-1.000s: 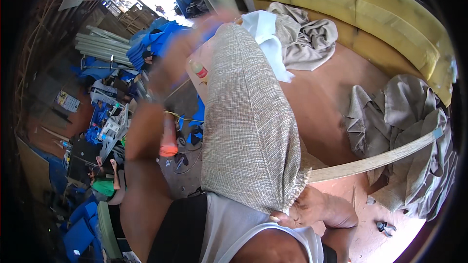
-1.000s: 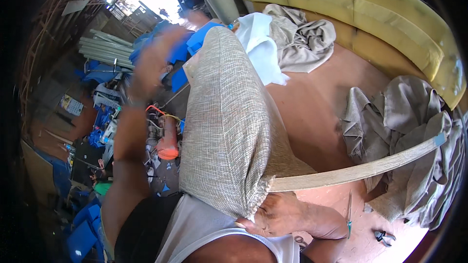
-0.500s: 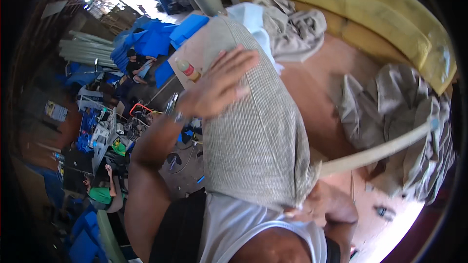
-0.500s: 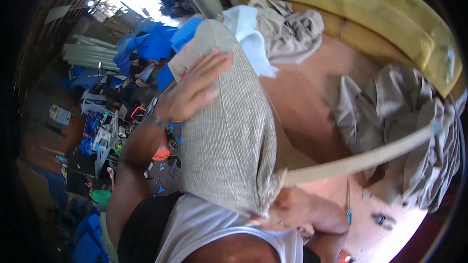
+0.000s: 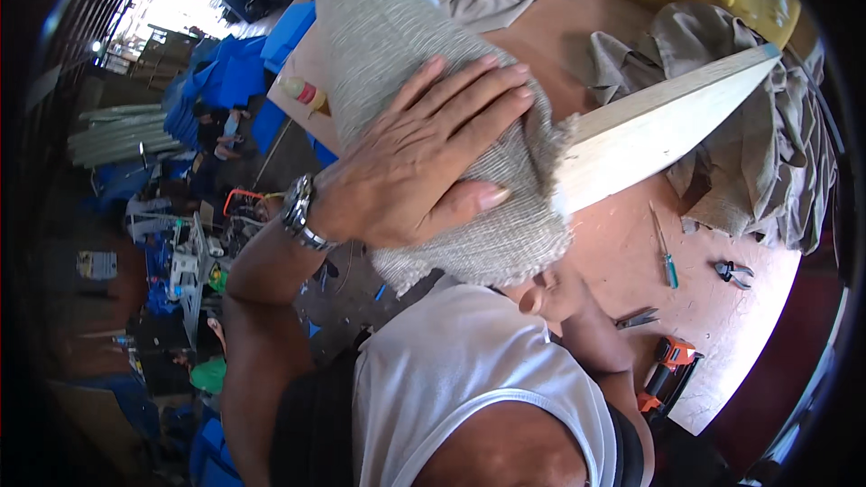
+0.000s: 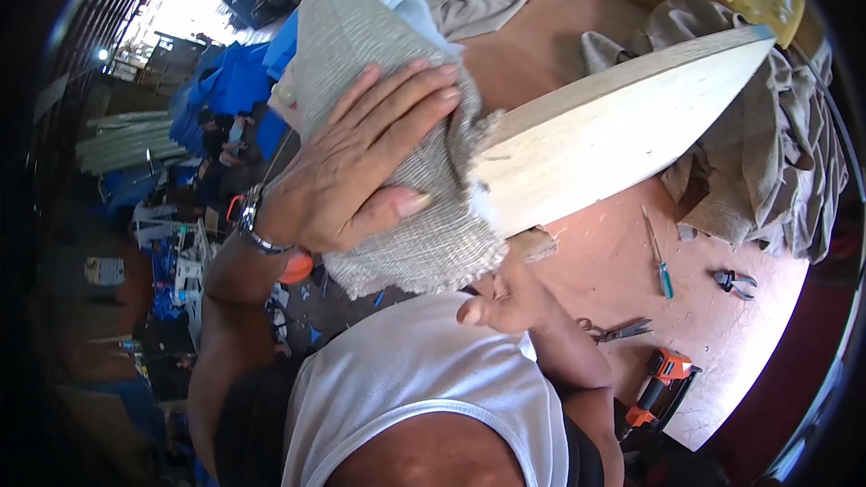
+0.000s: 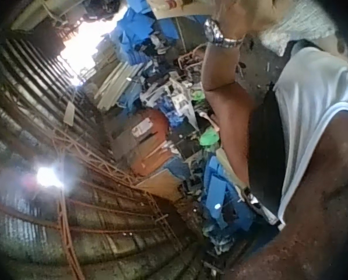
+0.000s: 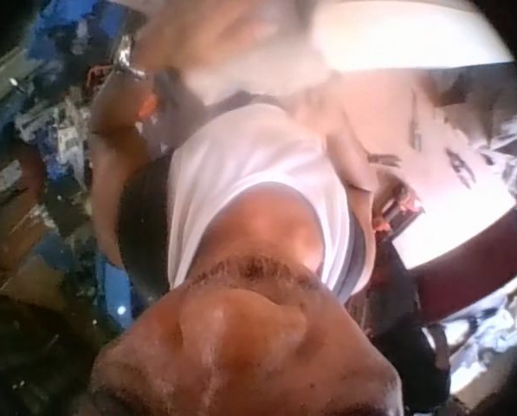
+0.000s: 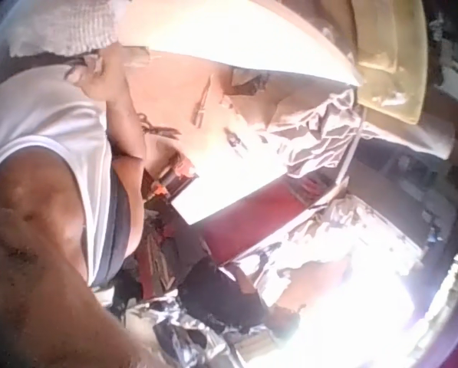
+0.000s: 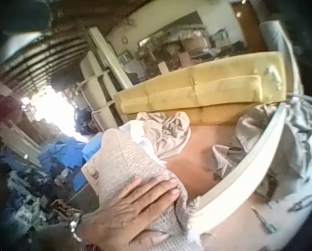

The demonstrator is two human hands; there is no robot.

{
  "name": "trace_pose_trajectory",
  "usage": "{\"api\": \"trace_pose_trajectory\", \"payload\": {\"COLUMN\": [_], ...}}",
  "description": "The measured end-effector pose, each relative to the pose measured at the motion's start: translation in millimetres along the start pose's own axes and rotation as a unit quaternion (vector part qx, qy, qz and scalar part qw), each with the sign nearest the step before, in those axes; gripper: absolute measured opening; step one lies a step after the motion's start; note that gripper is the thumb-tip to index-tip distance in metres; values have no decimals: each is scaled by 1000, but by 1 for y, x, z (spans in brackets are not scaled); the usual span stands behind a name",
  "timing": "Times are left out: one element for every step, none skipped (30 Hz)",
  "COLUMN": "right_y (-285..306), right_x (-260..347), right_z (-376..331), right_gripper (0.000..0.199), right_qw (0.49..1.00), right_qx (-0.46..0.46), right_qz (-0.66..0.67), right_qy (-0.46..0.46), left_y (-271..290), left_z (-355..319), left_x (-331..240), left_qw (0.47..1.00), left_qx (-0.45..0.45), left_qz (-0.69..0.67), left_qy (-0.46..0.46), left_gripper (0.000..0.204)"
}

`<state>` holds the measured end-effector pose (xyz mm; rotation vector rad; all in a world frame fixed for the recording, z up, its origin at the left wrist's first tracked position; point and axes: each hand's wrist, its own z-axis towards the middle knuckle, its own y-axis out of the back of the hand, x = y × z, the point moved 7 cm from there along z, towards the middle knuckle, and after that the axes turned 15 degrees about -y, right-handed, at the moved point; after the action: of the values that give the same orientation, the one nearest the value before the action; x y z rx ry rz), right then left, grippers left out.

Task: The person wraps a piece of beige fabric around a wooden furniture component, likely a chair armrest. They smooth the fabric, trim the excess with scissors, and secure it using a staple gun.

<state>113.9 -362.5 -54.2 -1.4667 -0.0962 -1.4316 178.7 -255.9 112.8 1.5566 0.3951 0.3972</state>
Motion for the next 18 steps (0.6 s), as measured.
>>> {"api": "trace_pose_trajectory", "payload": {"right_y": [-5,-10,-13,-20,-25,-29,-29,-35,-43,-47,-54,-59,-62,-64,-63,-56,-50,-41], "right_x": [-9,-16,-21,-25,-26,-23,-27,-22,-17,-12,4,14,22,32,36,41,46,52], "right_z": [-4,-6,-5,0,7,17,25,30,36,42,46,47,45,45,44,46,47,49], "right_gripper": [82,90,91,91,79,67,61,53,46,39,38,38,39,39,39,40,40,41], "right_qw": [1000,1000,998,993,991,988,977,970,961,950,940,923,905,887,873,859,844,831], "right_qx": [-7,-10,-7,6,-17,-44,-14,-27,-33,-44,-83,-105,-117,-132,-136,-149,-162,-175], "right_qz": [1,3,-50,-98,-103,-115,-154,-196,-238,-281,-327,-371,-408,-440,-464,-487,-507,-524], "right_qy": [-14,-29,-47,-68,-83,-95,-144,-139,-136,-132,-46,9,29,52,61,60,59,55], "left_y": [0,1,0,-1,-5,-6,-6,-8,-9,-12,-14,-15,-15,-12,-7,1,15,27], "left_z": [2,2,3,-1,-4,-3,-4,-4,-6,-4,-1,2,6,8,3,-5,-18,-33], "left_x": [-1,-1,-2,-2,-3,-2,-2,-1,-2,0,1,2,-2,-2,-5,4,18,33], "left_qw": [1000,1000,999,999,998,998,997,996,993,993,993,993,991,989,987,975,948,908], "left_qx": [-5,-11,-20,-25,-25,-35,-48,-60,-82,-88,-93,-101,-115,-129,-144,-195,-243,-283], "left_qz": [4,18,29,41,52,55,63,71,84,76,68,65,65,64,49,-53,-153,-252], "left_qy": [-7,-7,-15,-12,-6,-12,-11,-9,-10,-11,-11,-10,-13,-15,-51,-92,-137,-181], "left_gripper": [79,79,79,79,77,76,75,74,71,70,70,69,69,69,66,64,62,60]}}
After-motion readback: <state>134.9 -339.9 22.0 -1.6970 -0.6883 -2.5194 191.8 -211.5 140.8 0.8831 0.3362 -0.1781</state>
